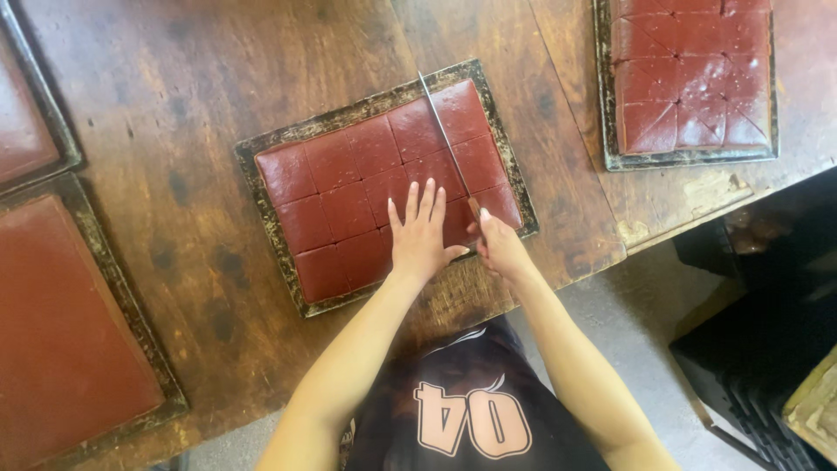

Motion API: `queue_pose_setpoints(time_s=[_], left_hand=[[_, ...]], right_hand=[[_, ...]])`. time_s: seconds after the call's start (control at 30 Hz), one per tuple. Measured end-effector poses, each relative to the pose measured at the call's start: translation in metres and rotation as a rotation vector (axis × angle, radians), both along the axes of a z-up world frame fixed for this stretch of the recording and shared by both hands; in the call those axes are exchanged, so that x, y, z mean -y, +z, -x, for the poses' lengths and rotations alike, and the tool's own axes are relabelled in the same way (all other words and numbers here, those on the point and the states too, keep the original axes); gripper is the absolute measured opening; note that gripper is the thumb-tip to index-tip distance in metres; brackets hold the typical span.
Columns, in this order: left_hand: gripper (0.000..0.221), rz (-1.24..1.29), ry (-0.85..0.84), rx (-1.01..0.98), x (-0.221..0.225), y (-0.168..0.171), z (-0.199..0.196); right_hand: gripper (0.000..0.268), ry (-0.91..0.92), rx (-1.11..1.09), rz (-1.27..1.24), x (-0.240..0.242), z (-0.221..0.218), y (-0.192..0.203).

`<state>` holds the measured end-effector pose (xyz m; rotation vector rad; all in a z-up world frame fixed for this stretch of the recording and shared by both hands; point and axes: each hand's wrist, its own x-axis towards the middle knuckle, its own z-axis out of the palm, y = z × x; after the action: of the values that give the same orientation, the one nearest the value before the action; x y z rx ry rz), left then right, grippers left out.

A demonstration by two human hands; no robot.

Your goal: The person places a tray onto a table and cuts the slab of paste into pieces using a knife.

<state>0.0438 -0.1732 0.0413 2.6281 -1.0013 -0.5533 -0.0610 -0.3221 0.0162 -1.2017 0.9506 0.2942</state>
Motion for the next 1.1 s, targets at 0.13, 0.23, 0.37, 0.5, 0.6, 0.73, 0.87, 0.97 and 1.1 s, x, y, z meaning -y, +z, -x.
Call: queue_pose_setpoints(time_s=[0.13, 0.23, 0.37, 0.5, 0.6, 0.73, 0.87, 0.97, 1.1], left_hand=[[0.117, 0.011, 0.029, 0.011, 0.000, -0.001, 0.004], [0.118, 0.006, 0.017, 0.028, -0.005, 0.001, 0.011], [0.116, 0.027, 0.021, 0.016, -0.009, -0.004, 0.010], [0.115, 0.058, 0.002, 0.030, -0.011, -0.007, 0.007], [0.115, 0.080, -0.008, 0.024, -0.011, -0.008, 0.008], [0.115, 0.092, -0.024, 0.049, -0.011, -0.011, 0.009], [0.115, 0.045, -0.037, 0.062, -0.009, -0.011, 0.010], [0.115, 0.063, -0.007, 0.025, -0.009, -0.007, 0.009], [0.114, 0.035, -0.035, 0.027, -0.009, -0.006, 0.008]], right_hand=[[0.046, -0.052, 0.028, -0.010, -0.009, 0.006, -0.004], [0.049, -0.043, -0.039, 0.044, -0.014, 0.014, 0.002], [0.046, -0.053, -0.066, -0.007, -0.015, 0.014, 0.005], [0.046, -0.083, -0.004, -0.042, -0.021, 0.016, 0.003], [0.046, -0.090, -0.019, -0.017, -0.023, 0.028, 0.002], [0.046, -0.069, 0.037, 0.014, -0.020, 0.028, -0.010], [0.045, -0.100, 0.044, -0.003, -0.030, 0.044, -0.003], [0.045, -0.138, -0.080, -0.091, -0.037, 0.051, 0.008], [0.047, -0.080, -0.031, 0.024, -0.025, 0.028, -0.014]])
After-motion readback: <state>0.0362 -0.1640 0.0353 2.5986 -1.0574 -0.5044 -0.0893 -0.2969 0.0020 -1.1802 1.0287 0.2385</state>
